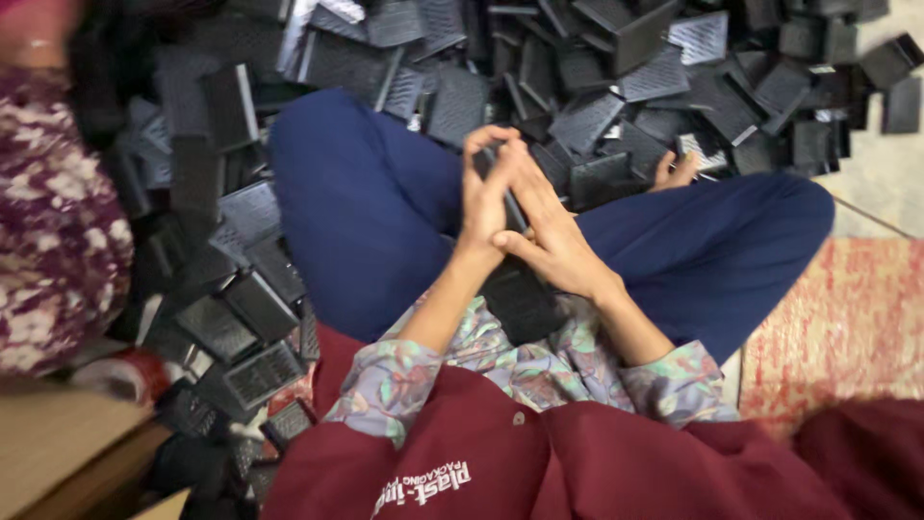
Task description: The person sits on the floor and assembles small black plastic components by snapping them together by hand. They repeatedly pick up parts from a large pile, join them, and place the assembled units into a cardboard box.
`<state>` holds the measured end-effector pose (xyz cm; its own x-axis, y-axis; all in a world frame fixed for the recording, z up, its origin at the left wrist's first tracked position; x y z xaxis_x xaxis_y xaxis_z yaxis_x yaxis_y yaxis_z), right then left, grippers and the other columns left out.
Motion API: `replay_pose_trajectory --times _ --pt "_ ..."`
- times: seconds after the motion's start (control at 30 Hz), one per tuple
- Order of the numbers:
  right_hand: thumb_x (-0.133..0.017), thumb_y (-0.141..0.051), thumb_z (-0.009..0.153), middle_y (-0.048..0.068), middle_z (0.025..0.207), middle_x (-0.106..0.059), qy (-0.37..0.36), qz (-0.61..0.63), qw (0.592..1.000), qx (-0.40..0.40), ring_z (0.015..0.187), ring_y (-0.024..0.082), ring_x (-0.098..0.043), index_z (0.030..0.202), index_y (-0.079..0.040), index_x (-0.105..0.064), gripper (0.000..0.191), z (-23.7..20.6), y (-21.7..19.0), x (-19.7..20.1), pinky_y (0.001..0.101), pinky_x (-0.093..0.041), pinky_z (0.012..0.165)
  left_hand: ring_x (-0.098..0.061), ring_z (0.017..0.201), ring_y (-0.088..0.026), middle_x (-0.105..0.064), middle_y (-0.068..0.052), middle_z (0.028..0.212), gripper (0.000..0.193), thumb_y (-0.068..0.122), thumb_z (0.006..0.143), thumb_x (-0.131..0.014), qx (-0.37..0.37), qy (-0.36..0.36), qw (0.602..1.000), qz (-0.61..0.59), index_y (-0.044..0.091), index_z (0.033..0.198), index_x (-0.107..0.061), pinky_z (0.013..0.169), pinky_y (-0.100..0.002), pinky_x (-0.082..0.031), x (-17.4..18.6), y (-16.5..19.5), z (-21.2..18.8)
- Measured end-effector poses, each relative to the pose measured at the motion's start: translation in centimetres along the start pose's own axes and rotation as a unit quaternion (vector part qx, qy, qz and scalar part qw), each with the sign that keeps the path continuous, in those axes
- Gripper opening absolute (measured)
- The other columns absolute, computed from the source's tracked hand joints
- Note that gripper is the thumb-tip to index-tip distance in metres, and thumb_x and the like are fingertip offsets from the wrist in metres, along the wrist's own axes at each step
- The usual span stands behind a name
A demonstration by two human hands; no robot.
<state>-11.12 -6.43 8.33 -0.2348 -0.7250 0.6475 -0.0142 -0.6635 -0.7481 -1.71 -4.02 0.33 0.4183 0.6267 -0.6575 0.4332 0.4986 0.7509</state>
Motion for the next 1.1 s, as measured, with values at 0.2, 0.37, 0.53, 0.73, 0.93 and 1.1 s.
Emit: replay_pose_trajectory --times 0.2,0.37,0.53,0.73,0.93,1.1 --pt "-0.072 0.003 0.083 0.015 0.141 -0.066 0.184 -0.077 0.979 -0.037 0.131 0.028 -0.064 0.142 -0.007 -0.059 0.060 -2.4 -1.0 5.6 0.0365 -0.052 0.113 -0.057 0.113 -0.016 -0.056 -0.003 0.125 0.040 0.041 0.099 -0.058 0.144 0.069 0.980 -0.115 0.014 0.125 -0.049 0.091 -0.041 -0.054 -0.9 -3.3 -0.7" --pt "-0.080 -0.012 0.095 0.013 0.104 -0.075 0.191 0.008 0.955 -0.228 0.090 0.015 -0.069 0.130 -0.005 -0.066 0.038 -3.9 2.1 7.0 0.0290 -0.056 0.083 -0.056 0.102 -0.014 -0.057 -0.003 0.120 0.041 0.038 0.103 -0.065 0.124 -0.033 0.988 -0.082 0.011 0.129 -0.050 0.085 -0.032 -0.050 -2.6 -1.9 -3.5" --pt "-0.081 -0.009 0.098 0.012 0.123 -0.066 0.195 0.027 0.979 -0.044 0.115 0.017 -0.064 0.134 0.000 -0.057 0.044 -6.8 -1.1 7.6 0.0312 -0.052 0.101 -0.053 0.087 -0.007 -0.059 0.001 0.101 0.036 0.038 0.107 -0.066 0.094 -0.078 0.989 0.087 0.005 0.119 -0.063 0.066 -0.024 -0.040 -0.2 1.3 -6.0" --pt "-0.082 -0.017 0.103 0.008 0.105 -0.068 0.004 0.247 0.940 -0.234 0.098 0.010 -0.062 0.119 0.001 -0.068 0.028 -12.2 1.3 3.3 0.0261 -0.053 0.091 -0.076 0.093 -0.026 -0.077 -0.016 0.098 0.038 0.042 0.099 -0.075 0.033 -0.180 0.777 0.603 0.004 0.102 -0.072 0.084 -0.037 -0.058 4.1 5.0 -6.8" --pt "-0.087 -0.024 0.079 0.012 0.124 -0.071 -0.048 0.151 0.959 -0.236 0.115 0.018 -0.067 0.142 -0.003 -0.054 0.074 -14.6 -1.1 -1.8 0.0322 -0.052 0.100 -0.067 0.106 -0.041 -0.073 -0.022 0.107 0.047 0.036 0.083 -0.084 0.053 -0.262 0.715 0.646 0.004 0.115 -0.070 0.090 -0.052 -0.052 3.5 0.9 -9.3" --pt "-0.095 -0.023 0.070 0.019 0.142 -0.056 -0.111 0.088 0.980 -0.137 0.133 0.029 -0.051 0.150 -0.003 -0.044 0.097 -15.9 -3.4 -3.5 0.0403 -0.039 0.112 -0.063 0.105 -0.045 -0.070 -0.026 0.106 0.070 0.040 0.067 -0.093 0.004 -0.325 0.704 0.632 0.002 0.120 -0.069 0.089 -0.051 -0.051 2.5 0.0 -11.0"
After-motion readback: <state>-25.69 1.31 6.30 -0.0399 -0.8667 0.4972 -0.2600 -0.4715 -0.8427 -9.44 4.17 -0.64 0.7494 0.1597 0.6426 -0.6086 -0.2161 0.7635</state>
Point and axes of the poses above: each hand's wrist, its own z-axis towards the middle knuckle, its own x-axis out of the back of the hand, y = z × x, the point moved 9 cm from there along z, towards the middle knuckle
